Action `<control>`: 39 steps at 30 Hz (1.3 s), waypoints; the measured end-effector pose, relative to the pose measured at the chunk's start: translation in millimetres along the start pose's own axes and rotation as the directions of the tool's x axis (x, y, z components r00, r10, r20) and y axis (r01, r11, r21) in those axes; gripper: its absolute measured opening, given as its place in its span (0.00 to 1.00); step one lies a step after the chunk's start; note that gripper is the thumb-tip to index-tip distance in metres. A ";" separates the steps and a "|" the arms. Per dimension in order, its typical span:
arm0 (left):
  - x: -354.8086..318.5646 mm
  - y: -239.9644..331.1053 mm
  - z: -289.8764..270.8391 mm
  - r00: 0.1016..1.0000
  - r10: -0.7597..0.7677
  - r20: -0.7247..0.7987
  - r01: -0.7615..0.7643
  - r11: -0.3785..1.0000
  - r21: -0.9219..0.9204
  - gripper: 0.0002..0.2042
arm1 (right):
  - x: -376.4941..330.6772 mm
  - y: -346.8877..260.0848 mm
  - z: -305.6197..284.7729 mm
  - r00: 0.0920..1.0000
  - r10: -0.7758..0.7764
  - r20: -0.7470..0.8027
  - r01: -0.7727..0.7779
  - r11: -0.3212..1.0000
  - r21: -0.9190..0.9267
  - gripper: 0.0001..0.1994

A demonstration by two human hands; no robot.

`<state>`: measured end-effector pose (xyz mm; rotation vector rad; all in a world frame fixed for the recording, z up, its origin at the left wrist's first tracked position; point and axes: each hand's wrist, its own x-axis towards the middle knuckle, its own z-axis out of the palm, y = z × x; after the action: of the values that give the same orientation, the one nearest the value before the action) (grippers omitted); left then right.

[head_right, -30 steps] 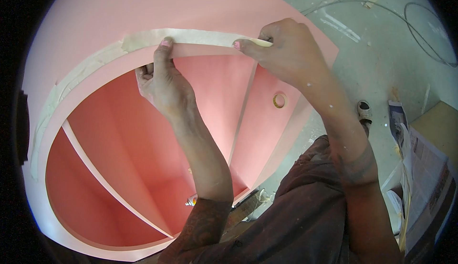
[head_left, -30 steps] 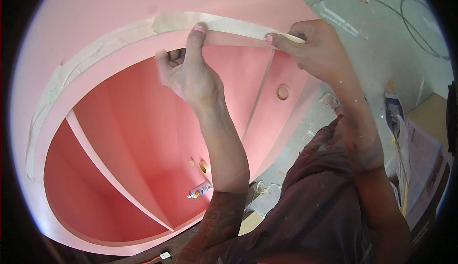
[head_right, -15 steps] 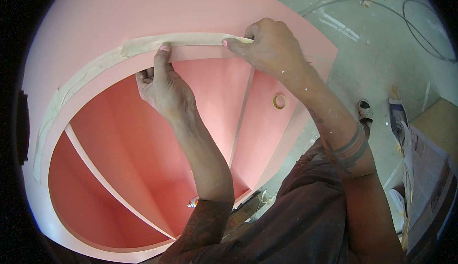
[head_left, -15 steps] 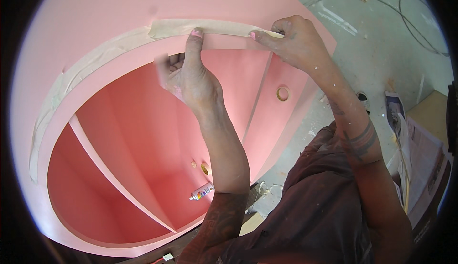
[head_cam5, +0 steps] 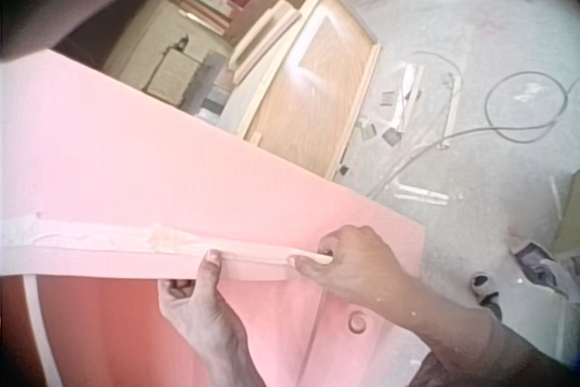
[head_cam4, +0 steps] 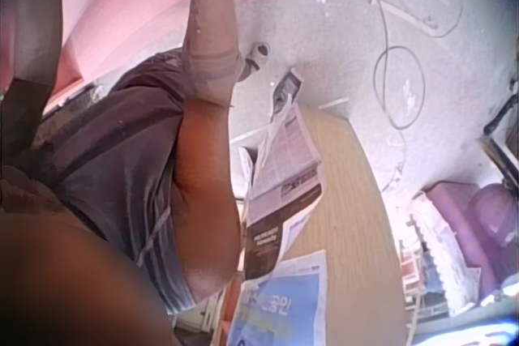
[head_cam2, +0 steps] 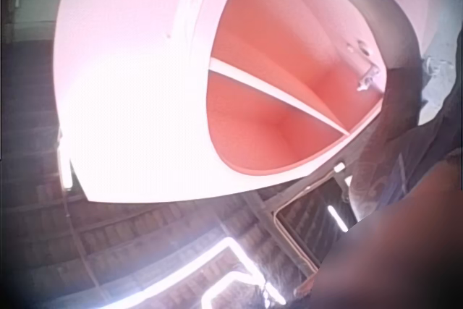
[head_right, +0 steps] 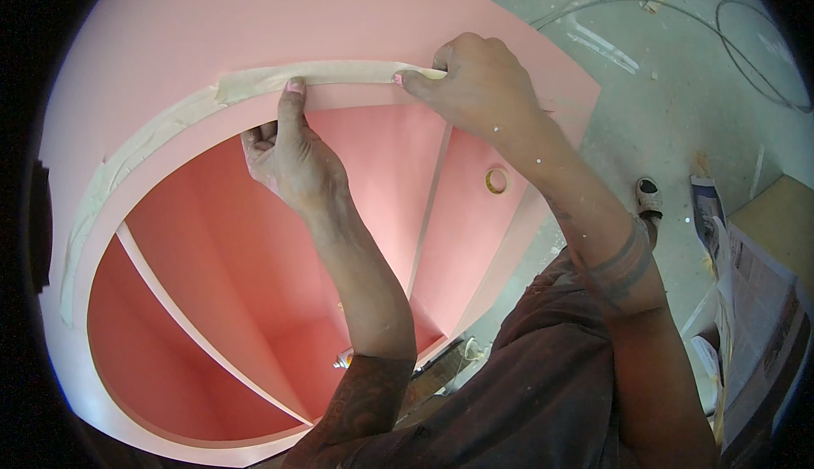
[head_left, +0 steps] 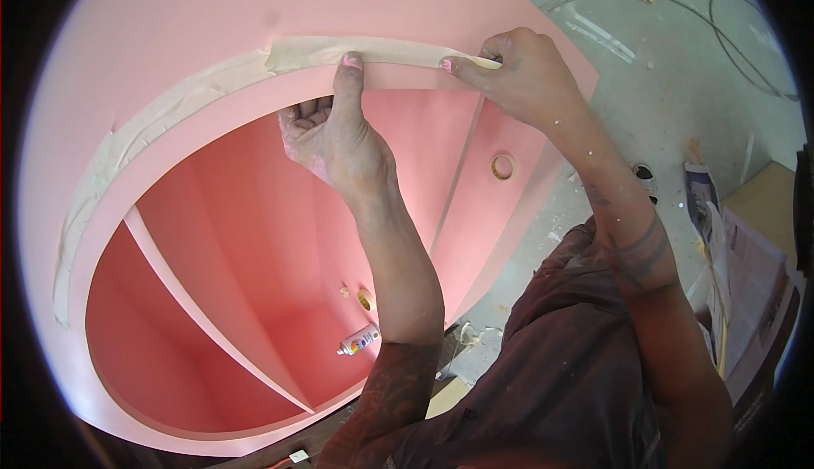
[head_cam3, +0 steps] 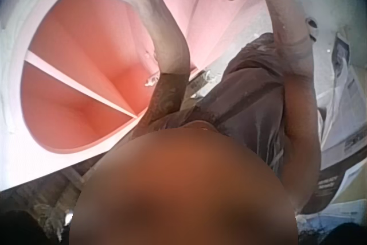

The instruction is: Applying masking tape to the curved edges of a pink furniture piece in a workshop.

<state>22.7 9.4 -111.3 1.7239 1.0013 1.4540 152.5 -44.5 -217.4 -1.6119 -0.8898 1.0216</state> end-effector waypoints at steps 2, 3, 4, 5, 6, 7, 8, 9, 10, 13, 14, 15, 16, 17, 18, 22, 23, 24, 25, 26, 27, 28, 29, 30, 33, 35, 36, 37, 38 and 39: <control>-0.1 0.4 -0.9 1.000 -0.001 0.011 0.001 1.000 0.017 0.20 | 0.6 1.2 0.8 0.999 0.025 0.025 -0.024 0.999 -0.023 0.26; -0.2 0.1 -1.3 1.000 0.000 0.012 0.000 1.000 0.018 0.20 | 1.9 7.3 6.7 0.999 -0.018 -0.032 0.018 1.000 0.002 0.29; -1.0 -0.6 -1.6 1.000 0.013 0.014 -0.014 1.000 0.023 0.20 | 1.9 8.8 8.7 0.994 -0.061 -0.086 0.063 0.998 0.026 0.32; -1.9 -1.2 -1.9 1.000 0.027 0.017 -0.027 0.999 0.030 0.20 | 1.6 10.5 9.2 0.995 -0.061 -0.083 0.064 0.998 0.026 0.32; -4.1 -1.5 -2.1 1.000 0.026 0.014 -0.026 0.999 0.034 0.20 | 1.0 11.7 9.8 0.995 -0.061 -0.077 0.064 0.997 0.032 0.32; -4.7 -2.7 -0.3 0.999 0.041 0.020 -0.042 0.998 0.052 0.21 | 2.5 11.9 9.9 0.995 -0.057 -0.077 0.060 0.998 0.036 0.32; -5.5 -5.4 1.2 0.998 0.055 0.025 -0.057 0.996 0.072 0.22 | 4.8 14.1 12.6 0.996 -0.053 -0.077 0.056 0.998 0.037 0.32; -6.0 -11.9 0.8 0.998 0.051 0.028 -0.053 0.996 0.074 0.22 | 7.6 17.7 17.1 0.994 -0.059 -0.094 0.063 0.998 0.031 0.32; -6.4 -14.7 -0.5 0.998 0.041 0.046 -0.044 0.997 0.059 0.23 | 7.2 14.5 15.9 0.990 -0.078 -0.118 0.080 0.997 0.017 0.32; -9.8 -30.7 0.0 0.997 0.043 0.064 -0.047 0.996 0.070 0.24 | 4.7 7.6 11.8 0.991 -0.079 -0.110 0.080 0.997 0.002 0.32; -11.6 -37.4 0.6 0.997 0.050 0.064 -0.056 0.993 0.102 0.23 | 5.6 8.2 12.6 0.991 -0.082 -0.108 0.083 0.997 0.004 0.32; -13.8 -42.8 0.8 0.997 0.053 0.062 -0.060 0.993 0.103 0.23 | 6.4 8.5 12.8 0.990 -0.075 -0.117 0.077 0.997 0.008 0.32; -17.7 -46.8 2.5 0.996 0.019 0.086 -0.029 0.993 0.118 0.22 | 6.5 10.4 13.5 0.990 -0.065 -0.126 0.067 0.998 0.010 0.32; -19.8 -49.2 3.2 0.994 -0.016 0.109 0.001 0.991 0.132 0.22 | 7.2 11.3 14.2 0.990 -0.065 -0.125 0.067 0.998 0.009 0.32; -21.0 -50.0 2.7 0.993 -0.056 0.104 0.041 0.989 0.144 0.21 | 8.3 11.8 14.6 0.989 -0.078 -0.128 0.078 0.997 -0.005 0.32; -13.4 -36.2 5.3 0.999 -0.018 0.045 0.014 0.996 0.091 0.19 | 8.5 12.2 16.7 0.987 -0.089 -0.137 0.092 0.996 0.009 0.31; -9.5 -27.9 5.1 1.000 0.008 0.013 -0.009 0.997 0.076 0.20 | 6.1 5.9 13.0 0.987 -0.086 -0.134 0.088 0.996 0.008 0.31; -5.6 -22.1 3.8 0.999 0.035 -0.020 -0.033 0.998 0.062 0.22 | 3.4 -1.5 5.7 0.999 -0.016 -0.048 0.016 1.000 -0.002 0.28; -2.1 -18.3 2.0 0.999 0.031 -0.021 -0.030 0.998 0.062 0.22 | 1.4 -5.9 0.7 0.998 0.055 0.036 -0.055 0.998 -0.019 0.25; 1.4 -15.6 -0.1 0.997 0.068 -0.038 -0.064 0.994 0.092 0.21 | 1.3 -5.3 1.4 0.998 0.058 0.038 -0.057 0.998 -0.021 0.25; 2.4 -14.9 -1.5 0.993 0.105 -0.053 -0.098 0.988 0.123 0.21 | 1.8 -4.2 2.2 0.999 0.040 0.027 -0.039 0.999 -0.028 0.26; 1.0 -16.7 -0.2 0.994 0.100 -0.053 -0.093 0.988 0.121 0.21 | 2.6 -3.1 2.4 1.000 0.022 0.013 -0.022 0.999 -0.037 0.26; -1.2 -19.8 2.5 0.989 0.139 -0.047 -0.134 0.987 0.084 0.22 | 4.2 1.0 5.3 1.000 0.026 0.012 -0.025 0.999 -0.040 0.26; -3.6 -23.0 5.3 0.983 0.177 -0.041 -0.175 0.984 0.047 0.23 | 6.2 7.4 10.4 0.998 -0.034 -0.044 0.033 0.999 -0.028 0.28; -8.9 -33.4 11.6 0.981 0.196 -0.013 -0.196 0.980 0.020 0.21 | 8.6 7.3 10.4 0.994 -0.070 -0.082 0.067 0.997 -0.048 0.29; -13.6 -39.2 13.2 0.988 0.155 0.011 -0.156 0.987 0.050 0.21 | 9.0 4.7 5.5 0.997 -0.046 -0.066 0.040 0.996 -0.082 0.27; -15.4 -41.9 13.8 0.992 0.117 0.035 -0.120 0.989 0.085 0.21 | 8.9 4.0 2.9 0.999 -0.015 -0.029 0.014 0.998 -0.061 0.27; -15.3 -41.9 13.2 0.993 0.116 0.035 -0.118 0.990 0.080 0.21 | 8.9 2.0 2.0 1.000 0.014 0.009 -0.013 0.999 -0.037 0.27; -15.1 -41.5 12.0 0.995 0.090 0.037 -0.092 0.994 0.051 0.21 | 8.8 -0.1 1.5 1.000 0.015 0.005 -0.015 0.999 -0.041 0.27; -14.4 -41.5 10.8 0.997 0.066 0.038 -0.067 0.998 0.022 0.21 | 8.6 -2.2 1.5 1.000 0.018 0.005 -0.018 0.999 -0.045 0.27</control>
<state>26.3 17.0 -155.7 1.8100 0.9531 1.4508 154.2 -35.7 -217.1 -1.6581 -0.9088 1.0255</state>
